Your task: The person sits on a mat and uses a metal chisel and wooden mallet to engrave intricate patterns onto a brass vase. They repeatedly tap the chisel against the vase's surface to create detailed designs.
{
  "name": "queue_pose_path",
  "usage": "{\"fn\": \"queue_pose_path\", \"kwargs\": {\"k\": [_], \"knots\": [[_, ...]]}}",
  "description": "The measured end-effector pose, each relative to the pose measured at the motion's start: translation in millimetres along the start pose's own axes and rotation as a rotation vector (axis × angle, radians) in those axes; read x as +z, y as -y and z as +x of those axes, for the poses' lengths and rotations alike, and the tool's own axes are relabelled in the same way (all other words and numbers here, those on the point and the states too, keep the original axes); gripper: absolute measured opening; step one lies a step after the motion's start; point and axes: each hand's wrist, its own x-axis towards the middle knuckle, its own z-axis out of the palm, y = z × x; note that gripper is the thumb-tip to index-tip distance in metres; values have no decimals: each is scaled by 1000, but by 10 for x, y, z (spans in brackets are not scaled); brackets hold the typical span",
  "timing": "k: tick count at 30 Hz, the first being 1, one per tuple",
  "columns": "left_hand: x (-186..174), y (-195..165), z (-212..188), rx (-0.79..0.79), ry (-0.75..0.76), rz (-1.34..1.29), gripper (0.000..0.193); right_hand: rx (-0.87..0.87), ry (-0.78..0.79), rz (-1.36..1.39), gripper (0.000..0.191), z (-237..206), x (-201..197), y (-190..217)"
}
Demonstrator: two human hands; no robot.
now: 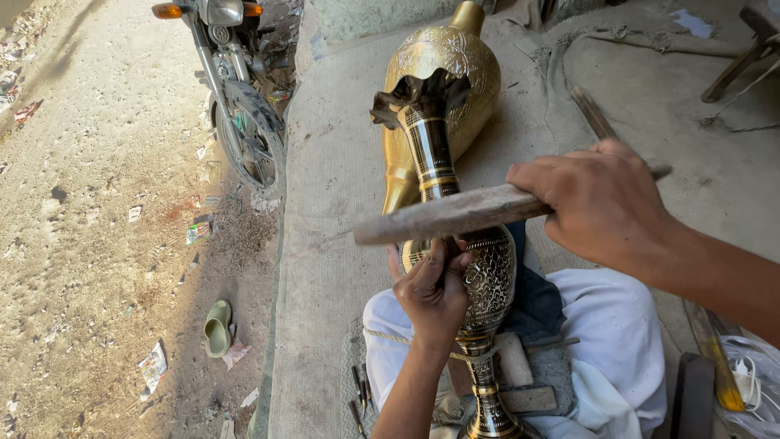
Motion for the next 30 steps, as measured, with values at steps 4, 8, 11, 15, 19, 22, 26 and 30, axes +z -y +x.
{"fn": "queue_pose_path", "kwargs": {"k": [4, 8, 11, 15, 19, 22, 26, 30], "knots": [[-2, 10, -15, -31, 31, 29, 45, 411, 127, 270, 27, 6, -23, 20], [-16, 19, -21, -38, 47, 75, 45, 344, 264, 161, 25, 36, -27, 26], [-15, 26, -6, -52, 64, 56, 46, 353, 147, 304, 22, 69, -39, 5], [-20, 27, 3, -38, 59, 50, 43, 401, 237, 339, 26, 88, -16, 18], [-37, 14, 1, -42, 62, 62, 43, 393, 215, 296, 26, 58, 33, 51], [-52, 5, 22, -51, 82, 59, 43, 384, 104, 516, 25, 37, 50, 41], [-56, -8, 43, -66, 89, 44, 44, 338, 193, 172, 33, 47, 51, 26], [-44, 3, 30, -110, 113, 39, 47, 341, -124, 696, 21, 106, 46, 81]]}}
